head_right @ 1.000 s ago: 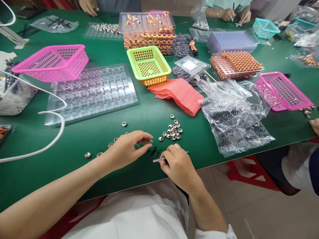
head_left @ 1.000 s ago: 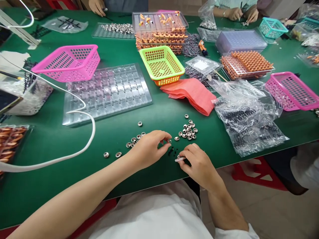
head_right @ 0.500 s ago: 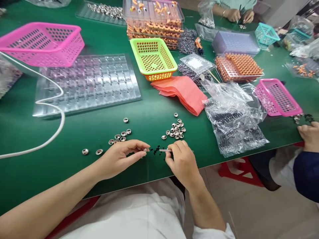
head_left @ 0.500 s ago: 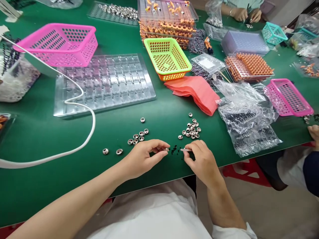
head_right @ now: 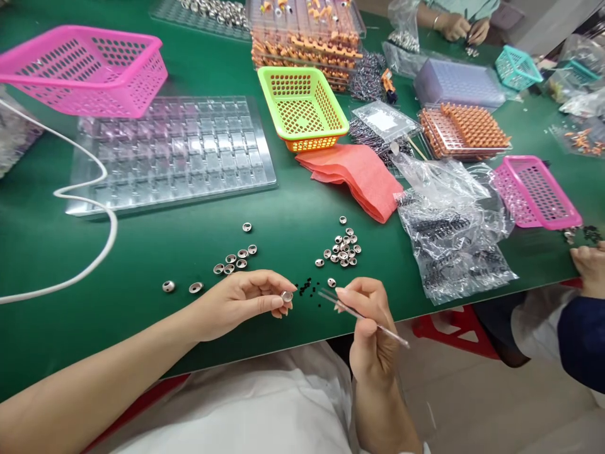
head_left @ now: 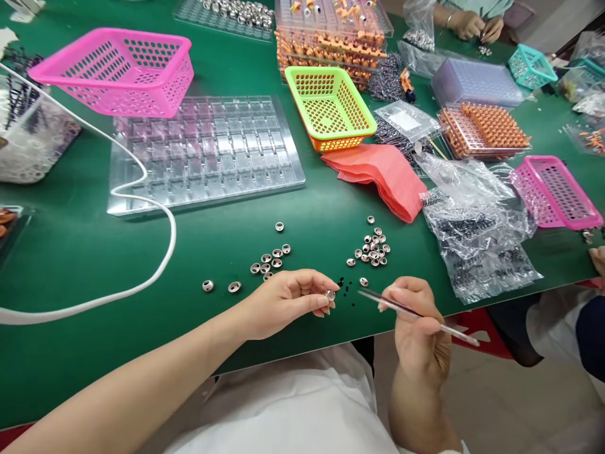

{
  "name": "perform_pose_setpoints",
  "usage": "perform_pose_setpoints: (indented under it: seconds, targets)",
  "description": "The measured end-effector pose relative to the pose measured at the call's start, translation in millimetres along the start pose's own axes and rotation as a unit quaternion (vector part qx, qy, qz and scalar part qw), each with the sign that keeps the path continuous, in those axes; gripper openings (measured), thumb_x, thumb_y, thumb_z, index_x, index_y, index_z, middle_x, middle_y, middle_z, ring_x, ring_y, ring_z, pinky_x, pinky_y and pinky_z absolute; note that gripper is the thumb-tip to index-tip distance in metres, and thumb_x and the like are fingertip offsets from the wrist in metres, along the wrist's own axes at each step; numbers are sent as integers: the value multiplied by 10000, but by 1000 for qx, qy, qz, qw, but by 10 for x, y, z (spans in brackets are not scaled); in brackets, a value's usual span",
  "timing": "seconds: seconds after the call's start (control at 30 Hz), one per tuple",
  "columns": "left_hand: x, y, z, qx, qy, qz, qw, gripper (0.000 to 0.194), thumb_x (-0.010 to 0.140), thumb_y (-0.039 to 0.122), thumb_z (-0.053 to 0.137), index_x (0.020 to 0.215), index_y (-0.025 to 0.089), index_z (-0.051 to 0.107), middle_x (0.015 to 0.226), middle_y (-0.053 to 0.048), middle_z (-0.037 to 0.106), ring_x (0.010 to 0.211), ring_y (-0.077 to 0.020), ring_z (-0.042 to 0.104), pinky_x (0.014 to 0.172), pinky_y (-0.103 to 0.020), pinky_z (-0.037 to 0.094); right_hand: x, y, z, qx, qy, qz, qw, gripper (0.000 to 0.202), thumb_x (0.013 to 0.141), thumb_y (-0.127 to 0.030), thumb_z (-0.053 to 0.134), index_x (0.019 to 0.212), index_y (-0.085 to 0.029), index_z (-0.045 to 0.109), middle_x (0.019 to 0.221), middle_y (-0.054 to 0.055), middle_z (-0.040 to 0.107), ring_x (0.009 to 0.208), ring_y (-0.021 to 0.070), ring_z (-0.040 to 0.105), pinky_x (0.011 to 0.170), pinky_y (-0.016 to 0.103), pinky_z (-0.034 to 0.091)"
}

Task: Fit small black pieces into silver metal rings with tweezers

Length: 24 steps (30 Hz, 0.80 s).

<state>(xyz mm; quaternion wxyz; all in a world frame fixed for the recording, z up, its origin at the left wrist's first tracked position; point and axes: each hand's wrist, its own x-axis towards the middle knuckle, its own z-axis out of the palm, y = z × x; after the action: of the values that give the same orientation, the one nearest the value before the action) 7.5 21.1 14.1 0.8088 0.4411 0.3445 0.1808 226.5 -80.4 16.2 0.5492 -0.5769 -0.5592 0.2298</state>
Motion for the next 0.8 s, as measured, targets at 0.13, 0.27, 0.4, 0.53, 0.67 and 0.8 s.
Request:
perform_pose_setpoints:
  seconds: [0.13, 0.27, 0.4, 0.53, 0.67, 0.8]
  targets:
    - [6, 11, 7, 11, 5, -4, 1000, 378, 816, 448, 817, 1035, 157, 716, 887, -69, 781, 795, -184, 737, 818, -355, 622, -50, 142, 11, 46, -14, 4, 999, 388, 1081, -470, 333, 1140, -315, 684, 903, 69, 664, 828, 235, 632, 652, 442, 608]
    - [16, 17, 17, 18, 9, -10, 1000, 374, 806, 436, 824, 1027, 159, 703, 886, -63, 772, 785, -178, 730, 806, -349, 619, -122, 174, 44, 62, -25, 8, 998, 313, 1076, -414, 399, 1098, -311, 694, 892, 65, 695, 926, 254, 651, 717, 453, 628]
    - [28, 5, 34, 28, 18, -6, 999, 352, 808, 408, 811, 1020, 155, 688, 871, -52, 750, 778, -166, 713, 792, -330, 617, -161, 145, 62, 55, -39, 33, 997, 135, 1015, -271, 570, 1064, -285, 695, 964, 59, 697, 909, 227, 702, 739, 415, 643]
    - [20, -18, 41, 86, 32, 16, 996, 286, 864, 388, 733, 1029, 157, 697, 873, -51, 728, 797, -170, 700, 753, -306, 624, -128, 132, -4, 64, -12, 76, 995, 174, 962, -172, 632, 1100, -268, 680, 986, 44, 687, 780, 184, 735, 690, 371, 671]
    - [1, -46, 16, 198, 50, 44, 978, 275, 944, 369, 611, 1102, 171, 719, 959, -72, 755, 830, -186, 720, 760, -306, 628, -94, 187, -133, 57, -6, 82, 995, 197, 928, -141, 678, 1065, -272, 733, 1052, 47, 706, 845, 195, 754, 727, 378, 696]
    - [7, -79, -9, 268, 78, 79, 957, 280, 964, 347, 573, 1125, 172, 722, 954, -70, 786, 787, -184, 746, 733, -282, 620, -122, 277, -173, 35, -46, 100, 993, 198, 924, -158, 696, 1063, -284, 759, 1101, 60, 749, 971, 231, 759, 780, 399, 698]
